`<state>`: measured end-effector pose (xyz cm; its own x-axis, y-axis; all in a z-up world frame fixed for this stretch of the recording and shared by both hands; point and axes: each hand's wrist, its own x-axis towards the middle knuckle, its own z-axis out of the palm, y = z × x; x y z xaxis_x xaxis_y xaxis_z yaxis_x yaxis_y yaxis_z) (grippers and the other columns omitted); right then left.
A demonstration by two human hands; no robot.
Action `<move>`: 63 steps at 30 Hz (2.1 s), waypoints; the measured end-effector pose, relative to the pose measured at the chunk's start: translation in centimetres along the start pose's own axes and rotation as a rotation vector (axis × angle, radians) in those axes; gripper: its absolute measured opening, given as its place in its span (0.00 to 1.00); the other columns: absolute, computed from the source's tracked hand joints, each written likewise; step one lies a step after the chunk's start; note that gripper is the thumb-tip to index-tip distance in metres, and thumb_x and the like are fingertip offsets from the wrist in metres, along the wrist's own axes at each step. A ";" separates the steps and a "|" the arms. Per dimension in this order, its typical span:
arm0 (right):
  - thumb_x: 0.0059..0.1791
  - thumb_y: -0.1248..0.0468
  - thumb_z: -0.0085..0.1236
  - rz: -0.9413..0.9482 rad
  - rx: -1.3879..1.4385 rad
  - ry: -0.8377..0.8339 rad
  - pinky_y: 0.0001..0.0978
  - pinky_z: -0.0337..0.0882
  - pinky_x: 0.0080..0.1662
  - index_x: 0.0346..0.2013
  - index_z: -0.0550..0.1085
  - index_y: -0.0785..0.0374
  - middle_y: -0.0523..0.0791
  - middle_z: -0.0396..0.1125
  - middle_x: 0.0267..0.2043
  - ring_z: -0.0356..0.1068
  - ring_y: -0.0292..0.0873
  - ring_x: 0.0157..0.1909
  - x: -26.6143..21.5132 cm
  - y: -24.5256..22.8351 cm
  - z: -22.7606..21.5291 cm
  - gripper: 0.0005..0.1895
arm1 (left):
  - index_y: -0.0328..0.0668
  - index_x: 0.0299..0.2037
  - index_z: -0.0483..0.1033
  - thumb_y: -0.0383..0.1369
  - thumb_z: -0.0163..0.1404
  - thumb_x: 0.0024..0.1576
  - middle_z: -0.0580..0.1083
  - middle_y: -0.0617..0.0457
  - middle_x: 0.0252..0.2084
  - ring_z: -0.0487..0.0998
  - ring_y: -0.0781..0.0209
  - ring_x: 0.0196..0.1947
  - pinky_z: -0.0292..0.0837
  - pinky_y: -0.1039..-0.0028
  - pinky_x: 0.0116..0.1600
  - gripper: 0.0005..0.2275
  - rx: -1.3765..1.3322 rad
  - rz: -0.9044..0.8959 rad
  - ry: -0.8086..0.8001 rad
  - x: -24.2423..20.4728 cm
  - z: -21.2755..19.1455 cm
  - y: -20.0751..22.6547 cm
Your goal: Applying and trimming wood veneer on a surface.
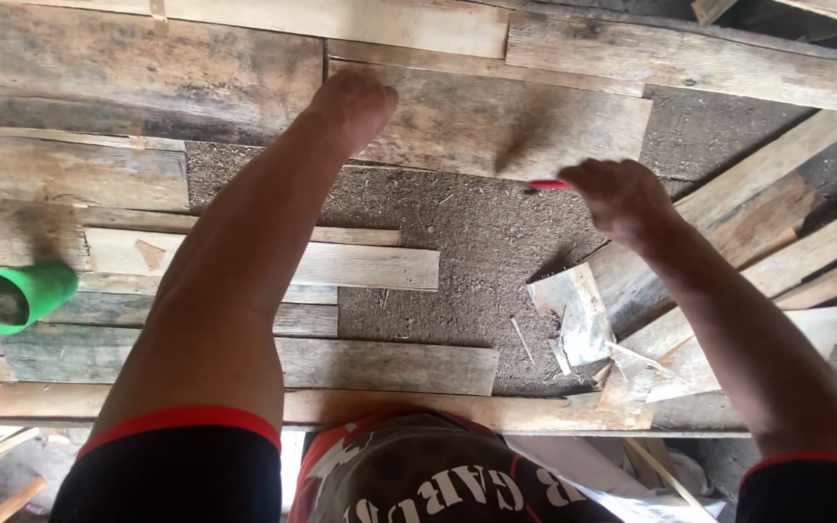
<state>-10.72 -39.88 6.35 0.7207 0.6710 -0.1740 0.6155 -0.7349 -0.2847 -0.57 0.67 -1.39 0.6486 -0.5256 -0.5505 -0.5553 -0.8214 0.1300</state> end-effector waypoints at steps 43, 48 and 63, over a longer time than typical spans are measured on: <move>0.56 0.70 0.46 0.776 0.533 0.278 0.39 0.75 0.33 0.47 0.68 0.62 0.50 0.74 0.33 0.75 0.46 0.32 -24.6 -25.1 7.7 0.05 | 0.39 0.33 0.73 0.26 0.49 0.66 0.70 0.47 0.55 0.74 0.54 0.48 0.77 0.67 0.59 0.07 -0.174 0.048 0.699 -12.0 7.0 3.6; 0.59 0.68 0.41 0.821 0.591 0.344 0.35 0.76 0.29 0.47 0.65 0.61 0.48 0.72 0.33 0.74 0.43 0.30 -25.7 -24.5 11.4 0.04 | 0.44 0.30 0.68 0.19 0.52 0.52 0.70 0.48 0.53 0.75 0.52 0.55 0.76 0.62 0.67 0.08 -0.134 0.067 0.936 -12.6 7.0 6.9; 0.56 0.69 0.46 0.894 0.763 0.751 0.35 0.75 0.32 0.52 0.65 0.68 0.51 0.70 0.40 0.75 0.43 0.33 -24.2 -23.4 13.5 0.10 | 0.36 0.37 0.77 0.31 0.51 0.67 0.71 0.37 0.67 0.78 0.45 0.61 0.78 0.62 0.63 0.08 -1.191 0.549 0.534 -30.5 -1.2 34.1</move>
<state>-46.85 -37.62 4.53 0.9190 -0.3826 -0.0952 -0.2873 -0.4845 -0.8263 -38.68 -11.59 20.82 0.7620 -0.6333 0.1351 -0.2063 -0.0398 0.9777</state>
